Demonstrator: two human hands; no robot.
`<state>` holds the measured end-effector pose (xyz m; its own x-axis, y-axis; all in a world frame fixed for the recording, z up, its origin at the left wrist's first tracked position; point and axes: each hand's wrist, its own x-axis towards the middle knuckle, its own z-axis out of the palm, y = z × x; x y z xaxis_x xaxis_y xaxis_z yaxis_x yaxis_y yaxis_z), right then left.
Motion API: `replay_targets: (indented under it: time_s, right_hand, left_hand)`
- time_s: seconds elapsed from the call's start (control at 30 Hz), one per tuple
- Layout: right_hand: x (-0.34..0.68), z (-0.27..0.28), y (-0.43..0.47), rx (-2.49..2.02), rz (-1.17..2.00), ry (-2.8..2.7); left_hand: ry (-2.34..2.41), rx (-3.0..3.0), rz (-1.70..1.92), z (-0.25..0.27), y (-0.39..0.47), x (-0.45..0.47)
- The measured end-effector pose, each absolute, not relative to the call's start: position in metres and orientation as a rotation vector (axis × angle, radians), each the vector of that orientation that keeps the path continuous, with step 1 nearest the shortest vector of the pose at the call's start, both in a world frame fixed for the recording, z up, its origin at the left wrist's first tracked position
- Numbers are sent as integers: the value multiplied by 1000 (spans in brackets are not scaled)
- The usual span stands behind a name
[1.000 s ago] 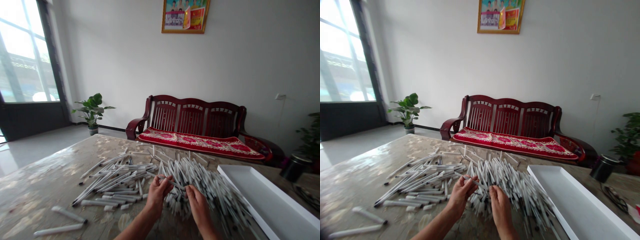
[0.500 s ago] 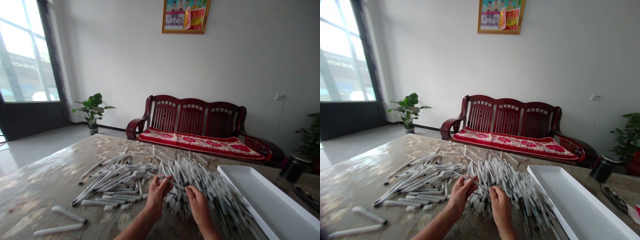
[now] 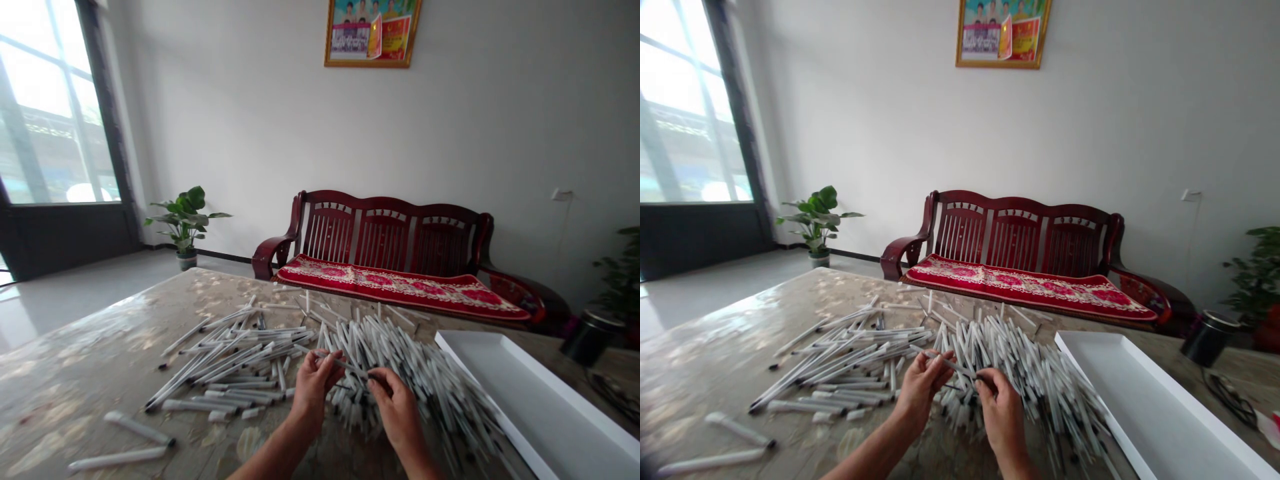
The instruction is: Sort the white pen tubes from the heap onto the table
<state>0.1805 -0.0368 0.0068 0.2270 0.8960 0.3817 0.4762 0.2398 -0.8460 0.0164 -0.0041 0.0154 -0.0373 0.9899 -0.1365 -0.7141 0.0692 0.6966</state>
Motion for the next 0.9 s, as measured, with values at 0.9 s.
replay_targets:
  time_s: [0.9]
  right_hand:
    - [204, 5, -31, -1506, 210, -1452]
  left_hand:
    - [804, 412, 1675, 11, 18, -9]
